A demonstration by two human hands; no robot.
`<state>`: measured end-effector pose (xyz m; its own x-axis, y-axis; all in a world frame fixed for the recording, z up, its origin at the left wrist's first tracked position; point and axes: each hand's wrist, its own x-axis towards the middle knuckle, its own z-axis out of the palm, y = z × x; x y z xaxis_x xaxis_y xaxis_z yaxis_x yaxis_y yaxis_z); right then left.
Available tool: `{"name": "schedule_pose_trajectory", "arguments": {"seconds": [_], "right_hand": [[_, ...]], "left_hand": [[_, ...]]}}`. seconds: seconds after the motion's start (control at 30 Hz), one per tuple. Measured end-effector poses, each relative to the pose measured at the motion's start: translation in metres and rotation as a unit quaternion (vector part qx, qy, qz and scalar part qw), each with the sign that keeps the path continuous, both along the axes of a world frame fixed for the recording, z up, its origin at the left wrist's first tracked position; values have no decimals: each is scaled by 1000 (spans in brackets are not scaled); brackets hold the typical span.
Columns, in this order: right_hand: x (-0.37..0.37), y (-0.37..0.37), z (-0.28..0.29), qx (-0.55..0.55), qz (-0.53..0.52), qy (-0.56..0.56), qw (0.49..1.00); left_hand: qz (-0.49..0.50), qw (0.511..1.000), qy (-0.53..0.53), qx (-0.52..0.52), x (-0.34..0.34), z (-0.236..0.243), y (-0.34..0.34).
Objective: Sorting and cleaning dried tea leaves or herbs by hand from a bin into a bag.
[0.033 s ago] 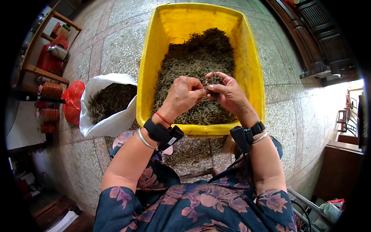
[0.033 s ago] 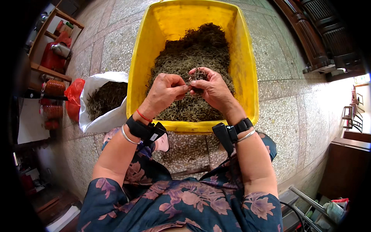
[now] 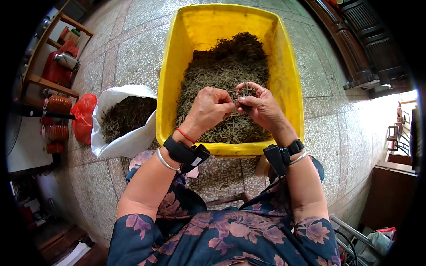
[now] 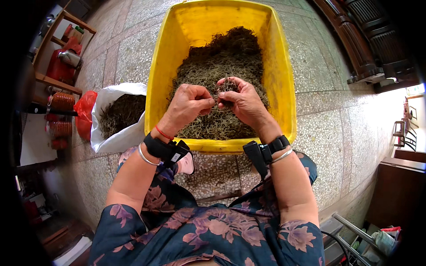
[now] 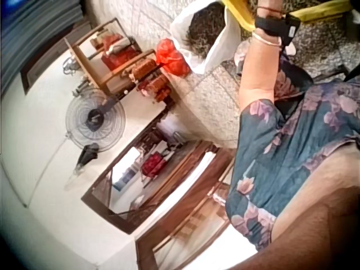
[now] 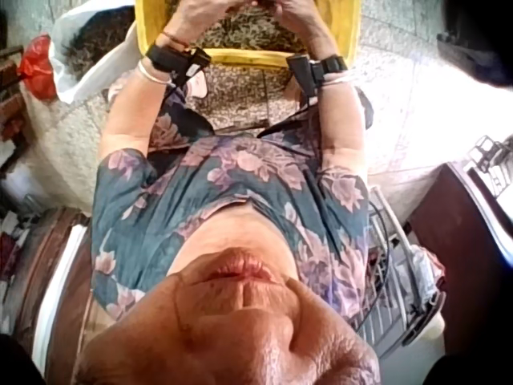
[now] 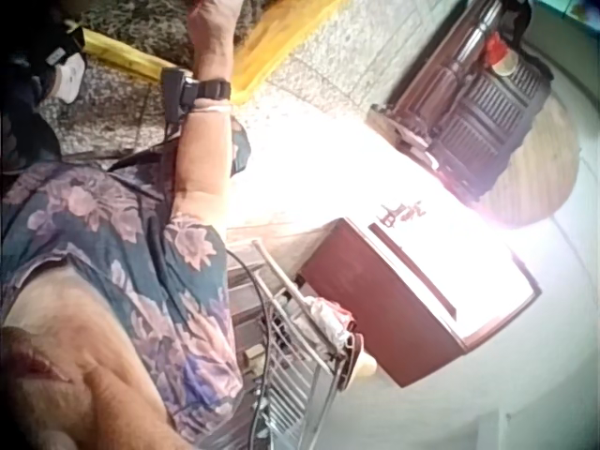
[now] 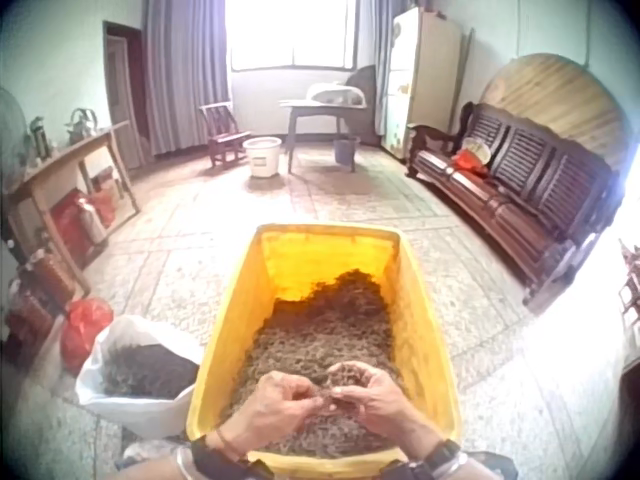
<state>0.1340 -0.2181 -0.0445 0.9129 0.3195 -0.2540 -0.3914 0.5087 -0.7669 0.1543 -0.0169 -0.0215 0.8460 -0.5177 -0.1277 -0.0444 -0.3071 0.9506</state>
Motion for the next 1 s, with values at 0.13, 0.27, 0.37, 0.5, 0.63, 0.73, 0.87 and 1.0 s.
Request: {"name": "schedule_pose_trajectory", "arguments": {"seconds": [0.13, 0.27, 0.37, 0.5, 0.63, 0.73, 0.87, 1.0], "right_hand": [[2, -8, 3, -18, -65, 0, 998], [-1, -7, 5, -34, -44, 12, 998], [-5, 2, 13, -63, -18, 21, 998], [-4, 4, 9, -60, 19, 7, 998], [-6, 5, 5, -69, 28, 1, 997], [-5, 4, 1, -75, 50, -13, 996], [-6, 7, 2, -97, 54, -20, 994], [-7, 9, 4, -133, 64, -47, 988]], "left_hand": [[18, 997, 64, -41, 7, 15, 12], [98, 984, 87, -121, 6, 16, 13], [127, 984, 15, -122, 7, 2, 2], [152, 980, -9, -125, 9, -2, -9], [170, 979, -32, -110, 9, -4, -16], [184, 977, -21, -106, 8, -4, -16], [179, 980, 6, -87, 7, -1, -17], [163, 979, 23, -121, 10, -11, -19]]}}
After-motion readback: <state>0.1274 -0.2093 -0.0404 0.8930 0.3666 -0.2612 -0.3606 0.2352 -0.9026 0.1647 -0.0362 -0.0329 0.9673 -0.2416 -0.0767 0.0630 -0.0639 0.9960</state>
